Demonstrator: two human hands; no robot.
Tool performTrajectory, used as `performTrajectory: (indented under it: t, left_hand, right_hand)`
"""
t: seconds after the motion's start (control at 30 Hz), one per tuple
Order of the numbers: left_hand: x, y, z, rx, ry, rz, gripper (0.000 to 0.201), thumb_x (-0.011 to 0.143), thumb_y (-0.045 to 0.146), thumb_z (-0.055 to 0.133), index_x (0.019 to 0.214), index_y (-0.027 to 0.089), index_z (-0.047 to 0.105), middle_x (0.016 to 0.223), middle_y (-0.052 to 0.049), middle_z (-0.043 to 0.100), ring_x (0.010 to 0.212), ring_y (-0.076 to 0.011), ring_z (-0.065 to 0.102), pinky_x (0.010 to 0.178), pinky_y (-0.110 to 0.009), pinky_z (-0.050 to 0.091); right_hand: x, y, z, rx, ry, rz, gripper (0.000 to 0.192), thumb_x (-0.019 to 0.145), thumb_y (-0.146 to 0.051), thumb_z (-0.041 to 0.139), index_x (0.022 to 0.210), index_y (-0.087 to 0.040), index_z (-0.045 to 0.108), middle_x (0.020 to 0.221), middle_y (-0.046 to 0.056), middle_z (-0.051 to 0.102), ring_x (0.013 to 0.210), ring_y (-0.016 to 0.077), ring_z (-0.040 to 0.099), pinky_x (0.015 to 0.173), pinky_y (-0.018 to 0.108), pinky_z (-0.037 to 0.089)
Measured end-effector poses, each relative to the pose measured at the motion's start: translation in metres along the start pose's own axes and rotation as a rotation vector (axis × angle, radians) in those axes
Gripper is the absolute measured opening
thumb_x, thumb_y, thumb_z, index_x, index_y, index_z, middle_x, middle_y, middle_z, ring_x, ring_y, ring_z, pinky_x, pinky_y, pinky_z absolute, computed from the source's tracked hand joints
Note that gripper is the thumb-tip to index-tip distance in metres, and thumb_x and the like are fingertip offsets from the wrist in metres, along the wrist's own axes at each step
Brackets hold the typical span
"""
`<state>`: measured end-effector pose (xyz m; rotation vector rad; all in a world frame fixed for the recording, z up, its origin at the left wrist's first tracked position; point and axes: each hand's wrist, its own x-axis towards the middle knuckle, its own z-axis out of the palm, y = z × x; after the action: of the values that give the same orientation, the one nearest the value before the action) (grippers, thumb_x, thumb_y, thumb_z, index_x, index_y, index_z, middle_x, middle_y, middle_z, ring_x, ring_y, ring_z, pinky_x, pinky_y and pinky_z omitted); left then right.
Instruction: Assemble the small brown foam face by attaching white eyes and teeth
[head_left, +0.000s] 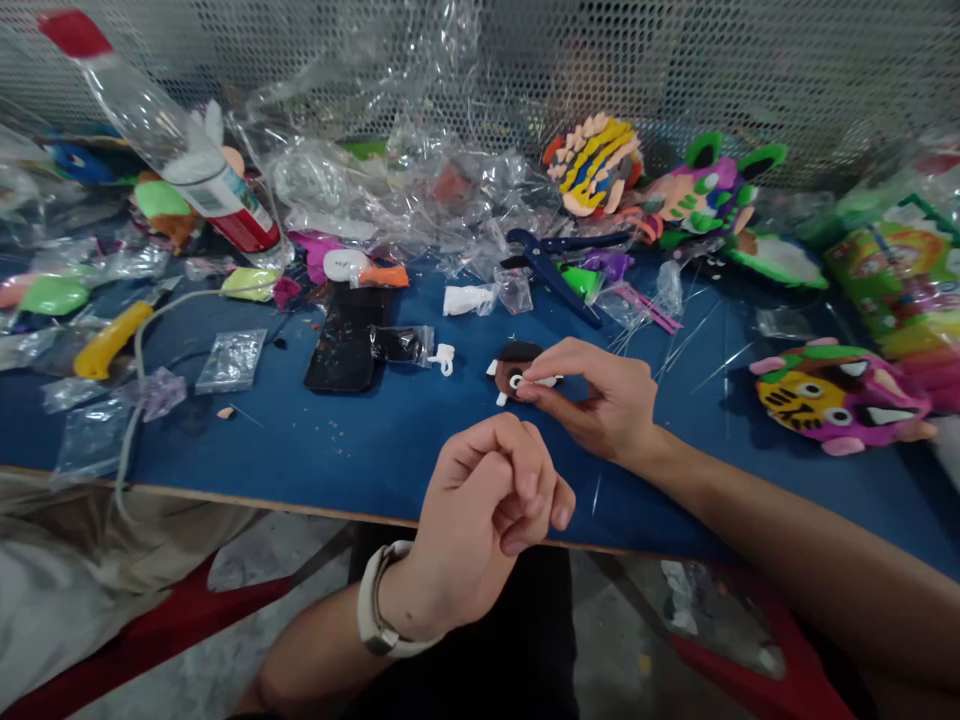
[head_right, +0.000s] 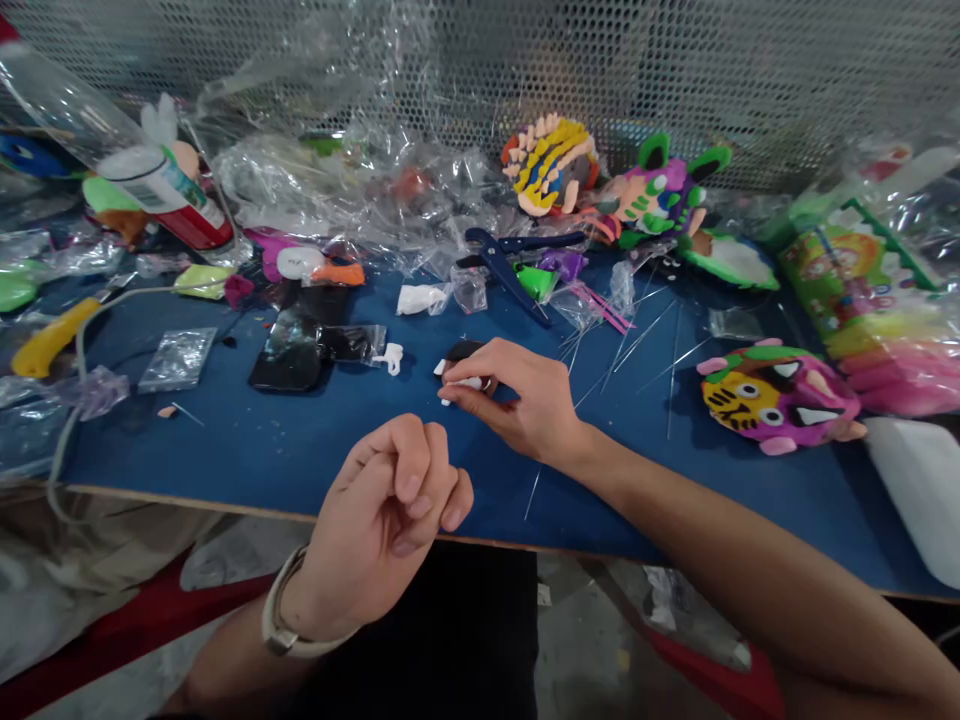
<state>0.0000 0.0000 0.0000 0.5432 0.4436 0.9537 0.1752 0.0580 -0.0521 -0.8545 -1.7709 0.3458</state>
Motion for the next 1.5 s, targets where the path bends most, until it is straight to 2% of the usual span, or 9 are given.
performTrajectory:
  t: [0.43,0.53,0.67,0.77,0.9,1.03,1.17,1.27,1.5]
  left_hand:
    - [0.002,0.002,-0.003,0.038,0.020,0.017,0.026,0.091,0.007,0.053,0.068,0.016,0.055,0.063,0.007,0.051,0.041,-0.0007,0.031,0.066,-0.024,0.047]
    - [0.013,0.018,-0.006,0.291,-0.009,0.090,0.015,0.095,0.014,0.060,0.082,0.018,0.067,0.070,0.004,0.059,0.048,-0.0044,0.039,0.066,-0.026,0.046]
    - [0.044,0.052,-0.010,0.814,-0.066,0.341,0.005,0.086,0.014,0.073,0.089,0.018,0.073,0.075,0.001,0.061,0.060,-0.0103,0.046,0.059,-0.026,0.038]
    - [0.072,0.067,-0.015,1.133,-0.251,0.486,0.009,0.085,0.017,0.071,0.093,0.021,0.072,0.079,-0.001,0.062,0.067,-0.0141,0.051,0.064,-0.027,0.042]
    - [0.098,0.063,-0.030,1.396,-0.493,0.634,0.011,0.082,0.021,0.072,0.092,0.022,0.070,0.091,-0.005,0.064,0.085,-0.0206,0.060,0.082,-0.034,0.051]
    - [0.108,0.053,-0.050,1.521,-0.505,0.719,0.010,0.089,0.028,0.072,0.097,0.023,0.068,0.100,-0.008,0.065,0.098,-0.0246,0.063,0.091,-0.039,0.052]
    - [0.112,0.052,-0.063,1.625,-0.507,0.769,0.011,0.097,0.034,0.068,0.099,0.024,0.068,0.105,-0.009,0.066,0.100,-0.0248,0.063,0.092,-0.040,0.053]
    - [0.114,0.053,-0.069,1.586,-0.478,0.784,0.014,0.095,0.037,0.073,0.095,0.024,0.070,0.109,-0.010,0.067,0.098,-0.0252,0.063,0.094,-0.043,0.053]
    - [0.118,0.056,-0.075,1.493,-0.483,0.763,0.017,0.094,0.039,0.077,0.089,0.024,0.071,0.107,-0.009,0.067,0.102,-0.0264,0.063,0.098,-0.045,0.048]
  right_hand:
    - [0.002,-0.003,0.000,0.030,0.007,0.009,0.003,0.097,-0.029,0.081,0.097,-0.027,0.078,0.087,0.000,0.082,0.072,0.0163,0.075,0.061,0.029,0.061]
    - [0.001,-0.003,0.000,0.052,0.040,0.030,0.002,0.098,-0.028,0.079,0.100,-0.028,0.078,0.088,0.000,0.082,0.070,0.0156,0.075,0.060,0.028,0.061]
    - [-0.003,0.000,0.001,0.031,0.119,0.128,0.007,0.101,-0.031,0.076,0.108,-0.030,0.076,0.088,-0.001,0.081,0.067,0.0161,0.076,0.060,0.028,0.063]
    - [-0.006,0.004,0.003,0.064,0.159,0.162,0.014,0.104,-0.033,0.072,0.118,-0.029,0.070,0.091,-0.001,0.080,0.072,0.0168,0.078,0.063,0.029,0.066]
    - [-0.004,0.007,0.006,0.157,0.189,0.224,0.019,0.104,-0.034,0.072,0.121,-0.030,0.065,0.089,-0.002,0.078,0.074,0.0160,0.078,0.062,0.027,0.065]
    - [-0.002,0.005,0.006,0.222,0.181,0.300,0.025,0.101,-0.038,0.076,0.122,-0.030,0.063,0.085,-0.001,0.077,0.072,0.0177,0.078,0.060,0.028,0.065]
    - [-0.002,0.004,0.006,0.218,0.154,0.321,0.035,0.096,-0.041,0.082,0.124,-0.031,0.064,0.098,0.003,0.080,0.083,0.0211,0.081,0.066,0.031,0.069]
    - [-0.003,0.004,0.007,0.195,0.136,0.308,0.041,0.093,-0.040,0.086,0.126,-0.031,0.063,0.109,0.004,0.079,0.087,0.0206,0.081,0.069,0.031,0.071]
    - [0.000,0.005,0.009,0.176,0.158,0.278,0.028,0.099,-0.035,0.079,0.122,-0.031,0.064,0.123,0.006,0.074,0.102,0.0218,0.080,0.080,0.033,0.073]
